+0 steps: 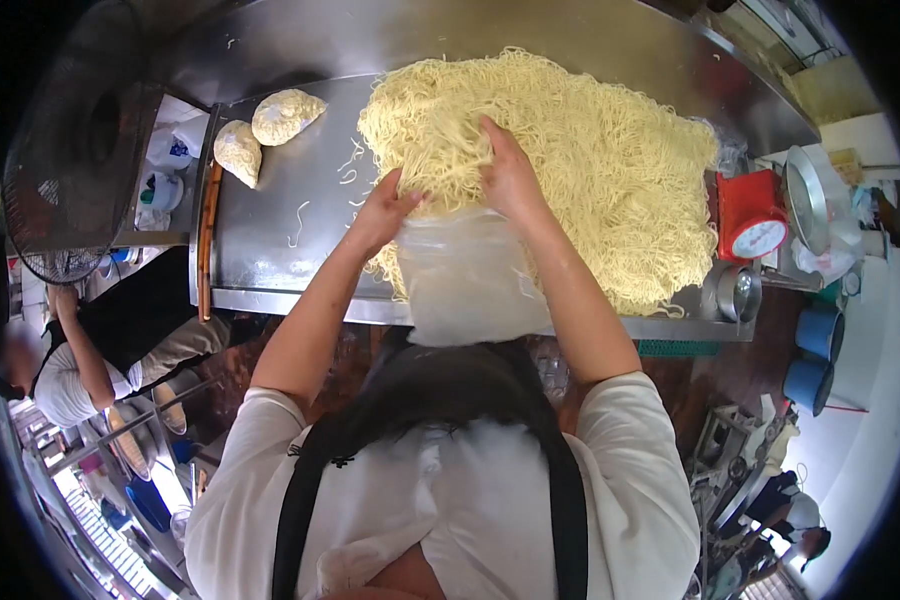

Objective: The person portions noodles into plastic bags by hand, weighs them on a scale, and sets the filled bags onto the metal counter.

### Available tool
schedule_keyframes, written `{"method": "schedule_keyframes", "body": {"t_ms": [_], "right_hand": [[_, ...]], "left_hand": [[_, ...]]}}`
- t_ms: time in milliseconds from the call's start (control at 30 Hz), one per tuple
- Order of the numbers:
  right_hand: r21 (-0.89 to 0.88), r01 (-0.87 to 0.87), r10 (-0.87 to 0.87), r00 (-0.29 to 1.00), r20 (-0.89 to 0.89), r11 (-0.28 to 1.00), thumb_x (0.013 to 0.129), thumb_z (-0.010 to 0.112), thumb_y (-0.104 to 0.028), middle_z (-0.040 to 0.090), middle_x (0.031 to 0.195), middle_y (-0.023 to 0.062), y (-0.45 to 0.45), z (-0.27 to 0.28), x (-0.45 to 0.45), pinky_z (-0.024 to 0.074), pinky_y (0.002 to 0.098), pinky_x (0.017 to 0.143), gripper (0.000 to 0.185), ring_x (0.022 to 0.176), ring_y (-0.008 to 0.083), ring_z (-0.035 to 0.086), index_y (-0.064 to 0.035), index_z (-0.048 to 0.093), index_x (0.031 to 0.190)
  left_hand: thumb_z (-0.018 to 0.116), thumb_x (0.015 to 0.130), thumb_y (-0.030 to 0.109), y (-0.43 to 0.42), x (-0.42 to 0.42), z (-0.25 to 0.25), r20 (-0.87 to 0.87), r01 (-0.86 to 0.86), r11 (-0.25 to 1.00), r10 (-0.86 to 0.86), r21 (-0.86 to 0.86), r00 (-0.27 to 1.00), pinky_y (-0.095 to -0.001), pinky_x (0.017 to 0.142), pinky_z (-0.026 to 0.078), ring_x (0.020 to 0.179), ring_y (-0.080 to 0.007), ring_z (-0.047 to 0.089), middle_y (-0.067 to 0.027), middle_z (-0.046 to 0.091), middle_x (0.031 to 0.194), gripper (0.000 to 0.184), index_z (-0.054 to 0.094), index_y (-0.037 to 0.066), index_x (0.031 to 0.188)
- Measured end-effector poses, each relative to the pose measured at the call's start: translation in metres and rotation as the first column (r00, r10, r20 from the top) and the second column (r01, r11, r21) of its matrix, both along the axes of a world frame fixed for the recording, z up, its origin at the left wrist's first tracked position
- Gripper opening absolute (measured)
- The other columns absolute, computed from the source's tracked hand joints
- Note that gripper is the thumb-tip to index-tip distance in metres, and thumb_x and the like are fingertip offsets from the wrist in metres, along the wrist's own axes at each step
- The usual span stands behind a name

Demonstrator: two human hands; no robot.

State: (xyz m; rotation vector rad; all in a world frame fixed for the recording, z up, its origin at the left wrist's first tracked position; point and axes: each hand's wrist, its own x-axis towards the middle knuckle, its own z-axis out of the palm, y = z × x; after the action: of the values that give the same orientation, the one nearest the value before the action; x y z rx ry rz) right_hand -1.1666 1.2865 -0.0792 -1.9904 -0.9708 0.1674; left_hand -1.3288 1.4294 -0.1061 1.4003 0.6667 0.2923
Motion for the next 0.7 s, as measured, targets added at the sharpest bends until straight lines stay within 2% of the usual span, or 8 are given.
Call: {"method": "schedule_keyframes", "body": {"t_ms": [33, 133, 167, 267, 333, 467, 667, 700], "right_hand": [[-0.050, 0.045, -0.040, 0.994, 0.103, 0.998, 0.086, 0.059, 0.002, 0.066, 0.109, 0.0240, -0.008, -0.028, 0.009, 0.0532, 0.0429, 0.080, 0.043, 0.091, 0.0373, 0.066, -0.0028, 0.059, 0.129], [-0.143, 0.029, 0.014, 0.958, 0.288, 0.989, 0.088, 0.062, -0.005, 0.067, 0.107, 0.0229, -0.004, -0.020, -0.007, 0.0525, 0.0450, 0.083, 0.037, 0.094, 0.0367, 0.066, -0.0017, 0.062, 0.124], [-0.177, -0.002, 0.059, 0.947, 0.316, 0.984, 0.089, 0.063, -0.008, 0.068, 0.106, 0.0220, -0.003, -0.014, -0.024, 0.0522, 0.0456, 0.084, 0.034, 0.095, 0.0362, 0.067, -0.0014, 0.063, 0.122], [-0.251, -0.232, 0.146, 0.937, -0.319, 0.940, 0.090, 0.066, -0.017, 0.070, 0.095, 0.0179, 0.022, -0.065, -0.030, 0.0525, 0.0410, 0.080, 0.025, 0.085, 0.0291, 0.067, -0.0010, 0.069, 0.109], [-0.204, -0.312, 0.188, 0.864, -0.467, 0.928, 0.090, 0.068, -0.021, 0.070, 0.088, 0.0137, 0.020, -0.046, -0.023, 0.0517, 0.0376, 0.075, 0.023, 0.079, 0.0237, 0.065, -0.0021, 0.071, 0.103], [-0.026, -0.377, 0.290, 0.753, -0.590, 0.926, 0.094, 0.068, -0.025, 0.059, 0.071, -0.0005, 0.008, -0.032, -0.028, 0.0432, 0.0270, 0.062, 0.025, 0.064, 0.0097, 0.050, -0.0009, 0.069, 0.098], [0.060, -0.227, 0.167, 0.487, -0.858, 0.972, 0.093, 0.068, -0.020, 0.056, 0.071, -0.0021, 0.014, -0.035, -0.032, 0.0412, 0.0233, 0.058, 0.018, 0.062, 0.0063, 0.048, -0.0046, 0.064, 0.086], [0.111, -0.154, 0.174, 0.497, -0.850, 0.982, 0.094, 0.067, -0.019, 0.056, 0.070, -0.0024, 0.017, -0.032, -0.031, 0.0418, 0.0233, 0.059, 0.017, 0.062, 0.0064, 0.048, -0.0045, 0.063, 0.086]], "left_hand": [[0.057, 0.100, 0.018, 0.014, -0.007, -0.017, -0.106, 0.104, 0.994, -0.105, -0.020, 0.989, -0.0262, 0.080, 0.052, 0.091, -0.0126, 0.062, -0.0071, 0.069, 0.101, 0.029, 0.058, 0.001, 0.124], [0.060, 0.098, 0.015, 0.023, -0.018, -0.056, -0.160, 0.100, 0.971, -0.137, -0.218, 0.978, -0.0263, 0.073, 0.049, 0.087, -0.0116, 0.059, -0.0074, 0.070, 0.097, 0.021, 0.068, -0.002, 0.109], [0.058, 0.100, 0.019, 0.019, -0.013, -0.063, -0.169, 0.088, 0.926, -0.159, -0.368, 0.973, -0.0268, 0.075, 0.052, 0.085, -0.0112, 0.062, -0.0046, 0.069, 0.099, 0.022, 0.067, 0.001, 0.110], [0.062, 0.098, 0.017, 0.000, 0.002, -0.060, -0.116, 0.028, 0.951, -0.066, -0.308, 0.991, -0.0268, 0.070, 0.052, 0.079, -0.0102, 0.062, -0.0032, 0.069, 0.093, 0.018, 0.070, 0.002, 0.103], [0.067, 0.095, 0.016, 0.000, 0.003, -0.043, -0.098, 0.023, 0.959, -0.053, -0.283, 0.994, -0.0241, 0.066, 0.050, 0.074, -0.0080, 0.061, -0.0012, 0.068, 0.088, 0.013, 0.069, 0.003, 0.098], [0.071, 0.092, 0.014, 0.001, -0.006, -0.005, -0.102, 0.089, 0.972, -0.114, -0.219, 0.988, -0.0209, 0.060, 0.043, 0.068, -0.0041, 0.054, 0.0036, 0.062, 0.080, 0.011, 0.065, 0.005, 0.094], [0.067, 0.094, 0.016, 0.004, -0.010, -0.003, -0.093, 0.124, 0.991, -0.128, -0.046, 0.987, -0.0211, 0.056, 0.037, 0.065, -0.0037, 0.048, 0.0049, 0.057, 0.076, 0.013, 0.061, 0.004, 0.096], [0.066, 0.095, 0.016, 0.007, -0.012, -0.004, -0.110, 0.119, 0.993, -0.118, 0.010, 0.987, -0.0207, 0.057, 0.038, 0.065, -0.0043, 0.049, 0.0040, 0.058, 0.076, 0.014, 0.061, 0.004, 0.099]]}}
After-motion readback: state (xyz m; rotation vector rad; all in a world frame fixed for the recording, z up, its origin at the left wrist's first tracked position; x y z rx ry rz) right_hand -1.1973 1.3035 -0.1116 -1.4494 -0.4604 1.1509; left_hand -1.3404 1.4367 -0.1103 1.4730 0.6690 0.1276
